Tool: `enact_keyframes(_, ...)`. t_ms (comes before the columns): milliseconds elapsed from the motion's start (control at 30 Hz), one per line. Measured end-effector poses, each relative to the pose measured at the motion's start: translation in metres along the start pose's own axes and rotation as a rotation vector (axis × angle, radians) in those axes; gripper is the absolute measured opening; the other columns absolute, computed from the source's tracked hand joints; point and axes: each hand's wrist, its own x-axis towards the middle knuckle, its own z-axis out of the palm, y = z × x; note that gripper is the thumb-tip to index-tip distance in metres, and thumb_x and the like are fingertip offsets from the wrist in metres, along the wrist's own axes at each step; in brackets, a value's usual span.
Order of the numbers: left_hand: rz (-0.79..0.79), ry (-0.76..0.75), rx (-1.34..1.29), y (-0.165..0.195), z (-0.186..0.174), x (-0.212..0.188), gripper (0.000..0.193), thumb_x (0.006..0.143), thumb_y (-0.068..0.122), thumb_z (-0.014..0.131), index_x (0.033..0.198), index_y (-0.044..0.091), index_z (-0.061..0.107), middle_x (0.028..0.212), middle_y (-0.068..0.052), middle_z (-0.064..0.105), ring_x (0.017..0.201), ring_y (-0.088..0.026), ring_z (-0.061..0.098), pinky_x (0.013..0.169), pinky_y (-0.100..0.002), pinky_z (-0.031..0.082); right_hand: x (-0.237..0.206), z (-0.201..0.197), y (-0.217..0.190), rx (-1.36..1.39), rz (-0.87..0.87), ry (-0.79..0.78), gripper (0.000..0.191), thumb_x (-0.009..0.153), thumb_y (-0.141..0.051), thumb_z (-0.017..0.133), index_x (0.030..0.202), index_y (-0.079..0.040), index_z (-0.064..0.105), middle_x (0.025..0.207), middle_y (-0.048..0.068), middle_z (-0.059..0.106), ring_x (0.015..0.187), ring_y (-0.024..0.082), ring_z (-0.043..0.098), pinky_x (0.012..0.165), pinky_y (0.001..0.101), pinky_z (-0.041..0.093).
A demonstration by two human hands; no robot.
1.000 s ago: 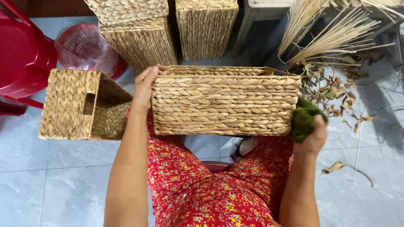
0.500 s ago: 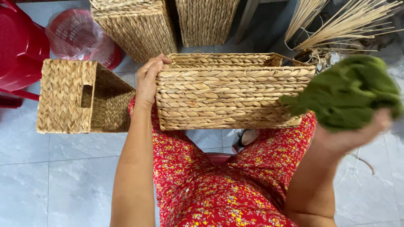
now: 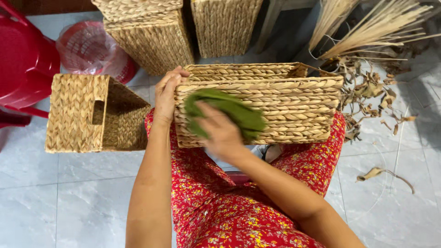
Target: The person sits on the floor and wipes woven water-hyacinth storage baskets with a green cloth, first cleaning the interior of a basket held on their lap, then turning it to wipe the outer sides and edges, working through baskets one at a time.
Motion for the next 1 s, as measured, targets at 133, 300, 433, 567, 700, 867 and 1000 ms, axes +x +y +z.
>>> enact_keyframes(133,-0.008,-0.049,-0.008,0.002,-0.006,0.002,0.023,0.099,0.016,0.057,0.102,0.000,0.073,0.120,-0.008,0.071,0.140,-0.024,0.051,0.119,-0.037,0.035,0.018,0.015,-0.016,0.067,-0.164,-0.098,0.063,0.077,-0.019,0.086,0.133,-0.009,0.060,0.160,0.018,0.037,0.145,0.041,0.045,0.119,0.0452,0.042)
enact_keyframes(300,-0.038,0.002,-0.061,0.000,-0.001,0.001,0.023,0.098,0.016,0.058,0.101,0.000,0.074,0.121,-0.008,0.072,0.137,-0.023,0.053,0.118,-0.037,0.037,-0.002,-0.020,0.022,0.023,0.014,-0.159,0.072,0.075,-0.029,0.086,0.140,-0.012,0.059,0.162,0.012,0.035,0.143,0.032,0.047,0.115,0.0433,0.042)
enact_keyframes(433,-0.023,-0.011,-0.039,0.004,0.004,-0.002,0.023,0.100,0.016,0.058,0.102,-0.001,0.074,0.121,-0.010,0.070,0.137,-0.022,0.053,0.117,-0.037,0.038,-0.038,-0.069,0.069,-0.158,0.171,0.037,0.063,0.077,-0.018,0.076,0.138,-0.012,0.063,0.161,0.008,0.044,0.145,0.025,0.047,0.117,0.0382,0.042)
enact_keyframes(567,0.006,-0.010,-0.022,0.007,0.009,-0.003,0.023,0.100,0.015,0.057,0.102,0.000,0.074,0.125,-0.011,0.068,0.135,-0.022,0.053,0.117,-0.037,0.037,-0.078,-0.133,0.118,-0.439,0.330,0.270,0.062,0.083,-0.010,0.069,0.145,-0.009,0.061,0.166,0.010,0.041,0.152,0.033,0.042,0.125,0.0454,0.033)
enact_keyframes(700,-0.005,-0.005,0.001,0.008,0.010,-0.003,0.025,0.100,0.017,0.056,0.102,0.000,0.074,0.128,-0.012,0.069,0.137,-0.022,0.052,0.118,-0.037,0.036,-0.092,-0.134,0.130,-0.519,0.490,0.276,0.062,0.089,-0.016,0.071,0.150,-0.010,0.060,0.171,0.012,0.035,0.156,0.039,0.033,0.126,0.0569,0.023)
enact_keyframes(867,0.002,0.018,-0.018,0.007,0.008,-0.003,0.026,0.100,0.019,0.056,0.103,0.000,0.074,0.127,-0.012,0.069,0.138,-0.023,0.053,0.120,-0.037,0.035,-0.068,-0.068,0.091,-0.417,0.333,0.210,0.076,0.086,-0.041,0.080,0.148,-0.007,0.054,0.167,0.017,0.026,0.151,0.042,0.031,0.120,0.0676,0.017)
enact_keyframes(1000,-0.003,0.017,-0.042,0.003,-0.002,-0.002,0.027,0.100,0.021,0.057,0.102,0.000,0.074,0.121,-0.012,0.071,0.140,-0.024,0.053,0.121,-0.038,0.036,-0.045,-0.026,0.055,-0.318,0.115,0.211,0.052,0.084,-0.022,0.080,0.134,-0.015,0.068,0.160,0.013,0.044,0.146,0.034,0.045,0.120,0.0578,0.032)
